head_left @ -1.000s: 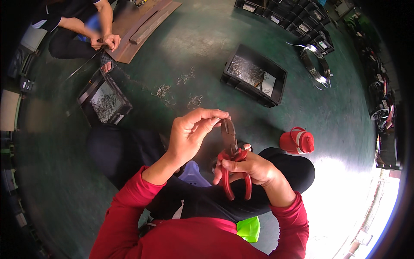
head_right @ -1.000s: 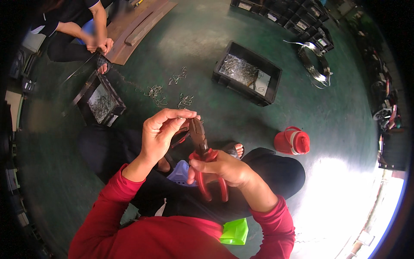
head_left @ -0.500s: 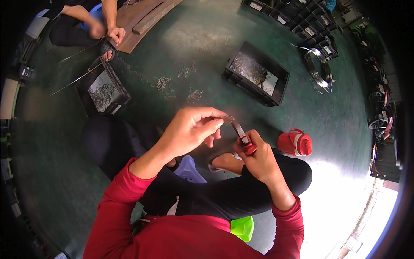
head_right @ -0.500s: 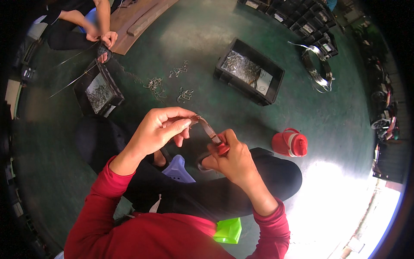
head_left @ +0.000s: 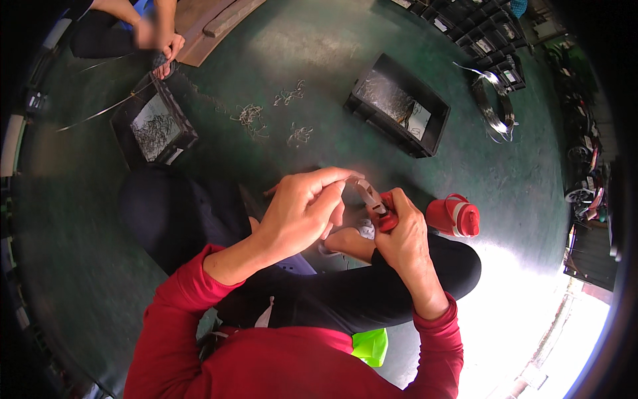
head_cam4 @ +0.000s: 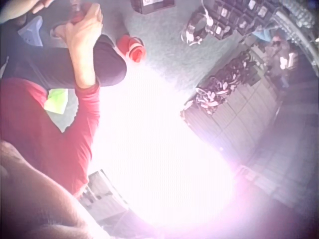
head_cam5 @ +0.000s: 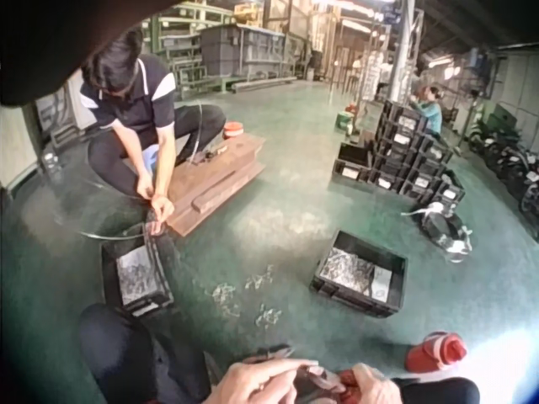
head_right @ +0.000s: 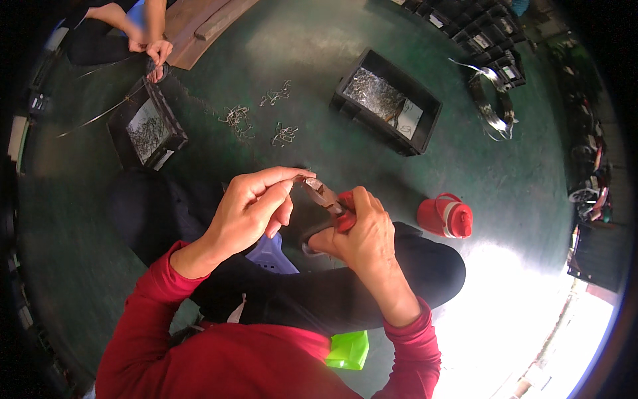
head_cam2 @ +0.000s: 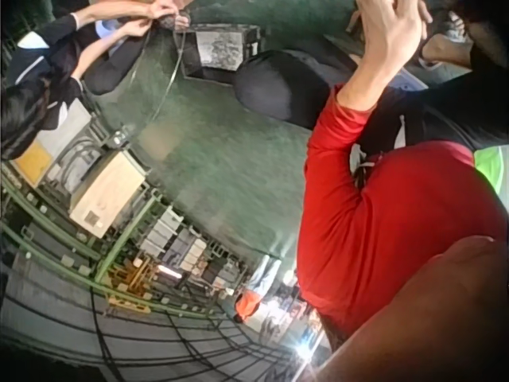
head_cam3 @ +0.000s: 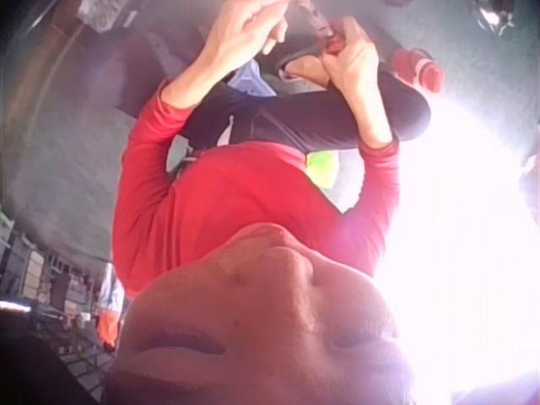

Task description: The person sits on a low stool and repeatedly picks up small metal wire pieces from the floor. Using red-handled pliers, they bend each piece into a loop and drop it into a black plastic bin. The process is continuous and repetitive throughout the clip.

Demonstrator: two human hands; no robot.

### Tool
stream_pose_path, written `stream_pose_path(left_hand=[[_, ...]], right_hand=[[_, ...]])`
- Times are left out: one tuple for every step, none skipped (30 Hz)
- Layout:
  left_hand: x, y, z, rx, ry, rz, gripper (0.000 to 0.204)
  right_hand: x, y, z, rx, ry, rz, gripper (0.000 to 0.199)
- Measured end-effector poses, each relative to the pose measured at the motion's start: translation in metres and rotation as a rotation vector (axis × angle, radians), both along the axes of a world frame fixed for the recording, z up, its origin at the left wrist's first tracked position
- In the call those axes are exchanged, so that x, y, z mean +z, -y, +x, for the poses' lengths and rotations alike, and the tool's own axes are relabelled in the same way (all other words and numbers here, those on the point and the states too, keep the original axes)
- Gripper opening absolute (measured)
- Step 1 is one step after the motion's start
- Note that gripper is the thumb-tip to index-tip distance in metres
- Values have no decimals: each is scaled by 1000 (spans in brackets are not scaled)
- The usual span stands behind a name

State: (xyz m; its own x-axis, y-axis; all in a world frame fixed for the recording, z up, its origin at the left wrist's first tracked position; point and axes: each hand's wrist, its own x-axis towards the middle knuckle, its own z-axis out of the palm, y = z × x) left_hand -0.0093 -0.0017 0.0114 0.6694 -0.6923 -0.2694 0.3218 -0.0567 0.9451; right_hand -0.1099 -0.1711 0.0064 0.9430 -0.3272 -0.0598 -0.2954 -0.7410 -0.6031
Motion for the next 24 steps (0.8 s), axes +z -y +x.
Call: stream_pose_path(left_hand=[[-1,0,0,7,-17,-11,29],[-1,0,0,12,-43,-20,29],[-2,0,0,18,-71,-33,29],[-2,0,1,23,-98,-46,29],[-2,0,1,22,-114,-51,29],[-2,0,1,20,-130,-56,29],[-2,0,1,18,-145,-67,29],[-1,0,2,14,-162,-65,30],[-1,-1,2,10,-179,-71,30],[-1,-1,2,6,-195,-76,30],[-1,-1,3,2,-196,-72,30],[-2,-1,3,-2,-197,-68,30],[-2,-1,3,-5,-195,-80,30],[-3,-1,3,-9,-205,-76,30],[-4,0,3,-12,-211,-88,30],[-5,0,3,-15,-216,-99,30],[-6,2,3,-14,-210,-100,30],[-7,4,4,-13,-204,-99,31],[-8,5,4,-14,-203,-91,31],[-9,4,6,-51,-172,-95,31],[-10,4,8,-88,-146,-92,32],[-11,4,12,-122,-115,-106,32],[-13,4,15,-159,-160,-95,32],[-15,3,17,-193,-201,-99,33]], right_hand=[[-1,1,0,6,15,-36,24],[-1,2,0,15,42,-74,25],[-2,3,0,13,39,-118,26],[-3,4,1,14,47,-165,28],[-5,5,1,14,55,-212,30],[-5,6,0,16,64,-233,31],[-6,7,0,18,74,-253,32],[-7,8,-1,20,84,-273,34],[-8,8,-1,14,78,-295,34],[-10,9,-1,7,73,-317,35],[-11,10,-1,-7,52,-333,37],[-11,10,-1,4,82,-365,37],[-11,11,-1,8,97,-391,37],[-11,12,-2,12,111,-418,37],[-11,13,-2,15,108,-433,35],[-10,14,-2,17,106,-447,33],[-9,15,-1,20,104,-462,31],[-7,17,-1,25,8,-277,29],[-3,19,-1,29,-87,-91,27],[0,20,-1,33,-181,95,25],[3,20,0,34,-238,162,25],[6,20,0,36,-295,227,25],[8,20,0,26,-373,292,25],[12,21,-1,33,-437,310,27]])
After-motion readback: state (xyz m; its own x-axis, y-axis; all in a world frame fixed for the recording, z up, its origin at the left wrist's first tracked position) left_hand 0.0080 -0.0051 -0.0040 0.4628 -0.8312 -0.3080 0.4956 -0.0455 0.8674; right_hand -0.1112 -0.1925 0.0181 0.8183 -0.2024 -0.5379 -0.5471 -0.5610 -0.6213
